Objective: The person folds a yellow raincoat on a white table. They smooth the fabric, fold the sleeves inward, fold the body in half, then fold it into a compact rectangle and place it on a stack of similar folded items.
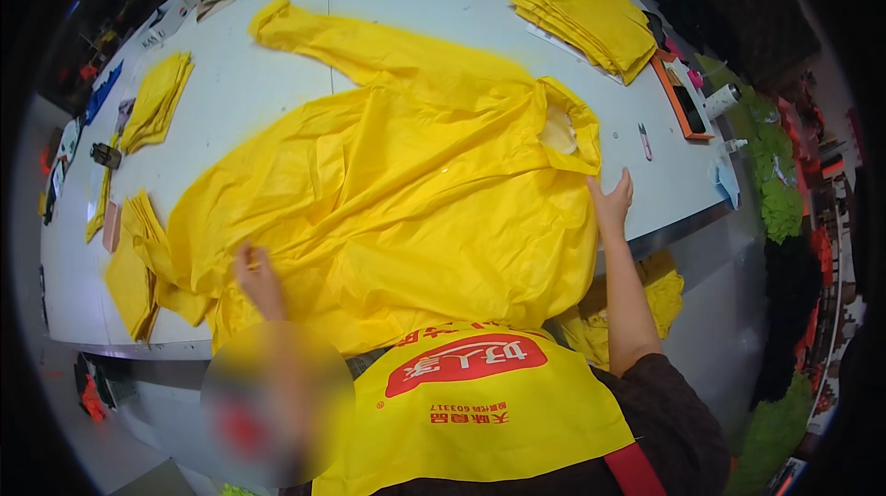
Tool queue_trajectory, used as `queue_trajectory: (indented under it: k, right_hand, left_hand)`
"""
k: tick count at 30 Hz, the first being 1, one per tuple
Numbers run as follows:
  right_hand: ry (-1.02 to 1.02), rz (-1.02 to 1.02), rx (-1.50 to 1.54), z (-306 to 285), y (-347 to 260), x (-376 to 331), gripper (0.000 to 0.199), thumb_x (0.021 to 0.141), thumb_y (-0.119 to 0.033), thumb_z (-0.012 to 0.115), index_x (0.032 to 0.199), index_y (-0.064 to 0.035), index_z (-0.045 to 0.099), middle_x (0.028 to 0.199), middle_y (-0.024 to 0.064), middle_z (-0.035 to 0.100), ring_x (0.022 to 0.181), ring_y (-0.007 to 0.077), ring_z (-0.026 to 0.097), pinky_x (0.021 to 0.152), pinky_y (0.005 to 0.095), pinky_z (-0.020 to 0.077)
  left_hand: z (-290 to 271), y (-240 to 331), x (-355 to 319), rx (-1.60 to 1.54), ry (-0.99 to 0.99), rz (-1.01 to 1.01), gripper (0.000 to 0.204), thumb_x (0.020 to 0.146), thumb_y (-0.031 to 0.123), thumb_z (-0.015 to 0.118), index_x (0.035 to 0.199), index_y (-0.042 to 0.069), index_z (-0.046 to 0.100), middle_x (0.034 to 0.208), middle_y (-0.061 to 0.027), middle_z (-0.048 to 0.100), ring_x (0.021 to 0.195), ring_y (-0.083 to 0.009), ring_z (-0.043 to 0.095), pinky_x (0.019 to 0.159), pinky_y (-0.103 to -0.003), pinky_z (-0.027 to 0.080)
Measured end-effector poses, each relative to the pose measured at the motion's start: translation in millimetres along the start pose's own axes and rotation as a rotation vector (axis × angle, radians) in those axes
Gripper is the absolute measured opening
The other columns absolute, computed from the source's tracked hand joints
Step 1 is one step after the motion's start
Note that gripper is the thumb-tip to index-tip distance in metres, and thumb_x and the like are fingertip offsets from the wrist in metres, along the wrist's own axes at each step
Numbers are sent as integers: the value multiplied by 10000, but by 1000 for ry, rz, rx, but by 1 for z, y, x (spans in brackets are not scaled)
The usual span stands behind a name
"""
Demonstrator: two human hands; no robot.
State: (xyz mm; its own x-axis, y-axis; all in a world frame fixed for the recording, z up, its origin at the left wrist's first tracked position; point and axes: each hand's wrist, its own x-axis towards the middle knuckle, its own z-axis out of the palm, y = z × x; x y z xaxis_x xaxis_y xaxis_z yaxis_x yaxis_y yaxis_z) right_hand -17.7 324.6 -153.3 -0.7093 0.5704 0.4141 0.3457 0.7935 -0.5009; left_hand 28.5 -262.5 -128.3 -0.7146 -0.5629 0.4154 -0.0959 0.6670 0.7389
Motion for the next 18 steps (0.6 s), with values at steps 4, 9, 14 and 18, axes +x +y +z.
queue_trajectory:
  k: [4, 9, 14, 18]
  right_hand:
    - [-669, 798, 1247, 29, 18, 28, 632, 746, -181, 685, 1248, 32, 365, 1149, 149, 522, 1002, 266, 551, 798, 383, 498]
    - [-802, 584, 1470, -12, -136, -23, 549, 781, -31, 571, 1284, -42, 353, 1077, 93, 556, 933, 193, 561, 806, 315, 477]
    - [-1599, -215, 1115, -44, -140, -8, 536, 823, -170, 595, 1302, -55, 382, 1130, 97, 557, 1061, 212, 512, 901, 340, 420]
    - [-1413, -720, 124, 24, -109, 69, 552, 731, -290, 691, 1201, -57, 519, 1176, 168, 546, 1106, 311, 500, 948, 367, 395]
  left_hand:
    - [86, 151, -92, -499, -1052, -484, 255, 860, 191, 579, 1077, 57, 571, 855, -44, 603, 747, -124, 597, 639, -258, 503]
    - [133, 275, -191, -624, -1178, -334, 640, 811, 223, 641, 1336, 48, 321, 1219, -142, 498, 977, -224, 569, 814, -365, 472]
    - [125, 240, -199, -1065, -845, -890, 420, 838, 18, 490, 1248, 15, 399, 1181, -133, 521, 1076, -260, 521, 894, -365, 434]
    - [48, 182, -172, 269, -657, 311, 314, 812, 42, 491, 1120, -9, 527, 1035, -134, 594, 958, -271, 572, 856, -385, 456]
